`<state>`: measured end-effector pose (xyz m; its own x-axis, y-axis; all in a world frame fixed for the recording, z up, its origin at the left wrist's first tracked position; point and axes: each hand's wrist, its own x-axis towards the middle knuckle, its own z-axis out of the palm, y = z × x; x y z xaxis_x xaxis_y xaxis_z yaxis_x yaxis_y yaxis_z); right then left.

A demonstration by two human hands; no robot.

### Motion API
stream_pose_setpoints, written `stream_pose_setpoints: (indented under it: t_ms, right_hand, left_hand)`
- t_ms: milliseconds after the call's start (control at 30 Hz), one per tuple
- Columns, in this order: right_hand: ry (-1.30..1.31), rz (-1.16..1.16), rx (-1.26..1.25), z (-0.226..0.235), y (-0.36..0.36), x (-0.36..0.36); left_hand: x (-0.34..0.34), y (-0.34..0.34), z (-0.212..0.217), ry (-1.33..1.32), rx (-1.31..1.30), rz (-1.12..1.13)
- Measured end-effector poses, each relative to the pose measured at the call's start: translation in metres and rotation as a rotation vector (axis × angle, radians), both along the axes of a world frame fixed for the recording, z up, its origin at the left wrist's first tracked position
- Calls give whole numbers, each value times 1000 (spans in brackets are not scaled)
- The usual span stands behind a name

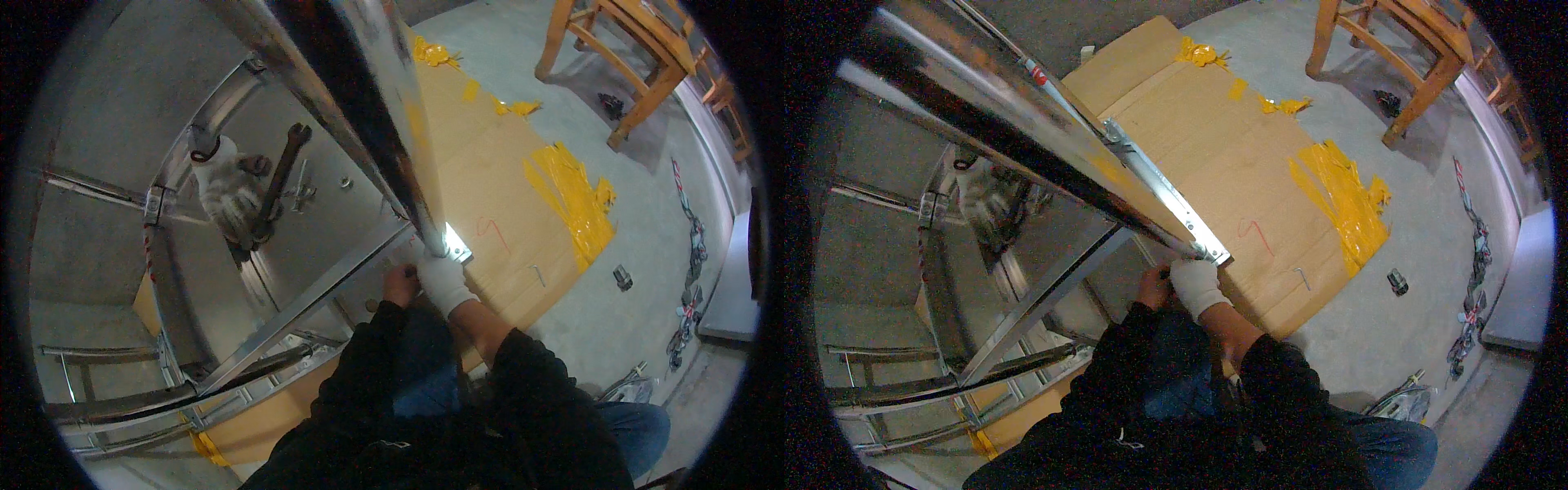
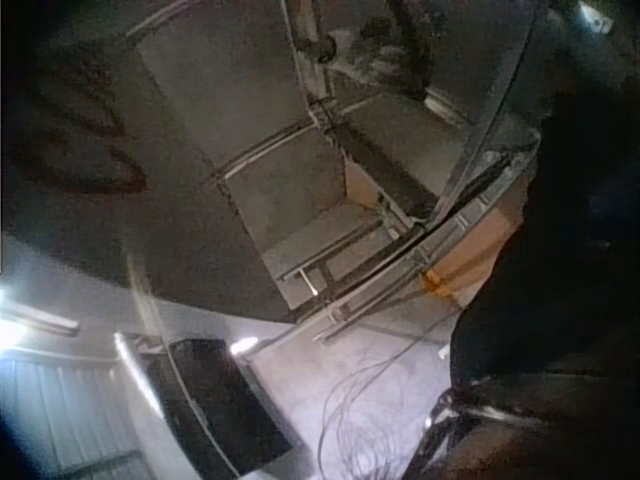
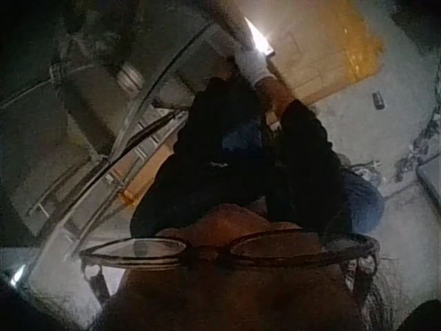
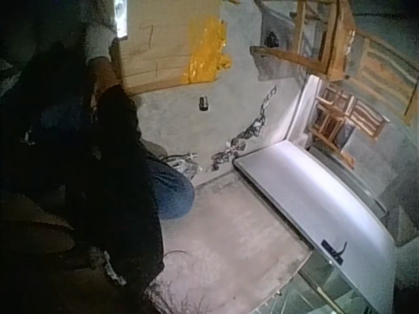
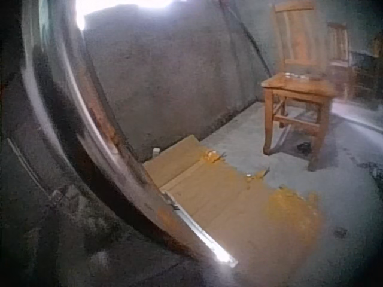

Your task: The person assembles a stainless steel frame by inserting a metal pole into a bracket and tightening it with a wrench. They work on the floor, securing the pole to the frame structure.

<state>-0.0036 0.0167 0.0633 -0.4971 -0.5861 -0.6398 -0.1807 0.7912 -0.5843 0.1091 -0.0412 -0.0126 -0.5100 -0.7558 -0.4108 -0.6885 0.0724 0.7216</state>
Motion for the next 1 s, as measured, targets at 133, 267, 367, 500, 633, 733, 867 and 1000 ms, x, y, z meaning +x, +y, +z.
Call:
stream_pose_setpoints:
  t_ms: [133,267,367,500,633,733,867,1000]
  right_hand:
    - [-10,12,93,-14,-6,-2]
    - [256,402,-39,-50,9,-13]
    - [342,609,-147,-32,13,-10]
    - [173,319,-92,-17,7,-5]
    - [219,506,-53,-29,-1,-3]
    - [163,235,-65,-55,15,-19]
    - [95,199,9,-16,5,-3]
    - [268,509,-64,-33,6,-15]
  left_hand:
    - [2,-3,-4,-19,87,22]
    - [-3,-3,-14,-6,-45,-140]
    - [12,-3,-59,-28,-195,-115]
    - [11,3,-138,-244,-365,82]
    - [25,-5,-132,-42,-199,125]
    - [-6,-5,-55,203,300,-34]
    - [16,-11,-39,99,267,-25]
    - [8,-9,-58,271,130,-55]
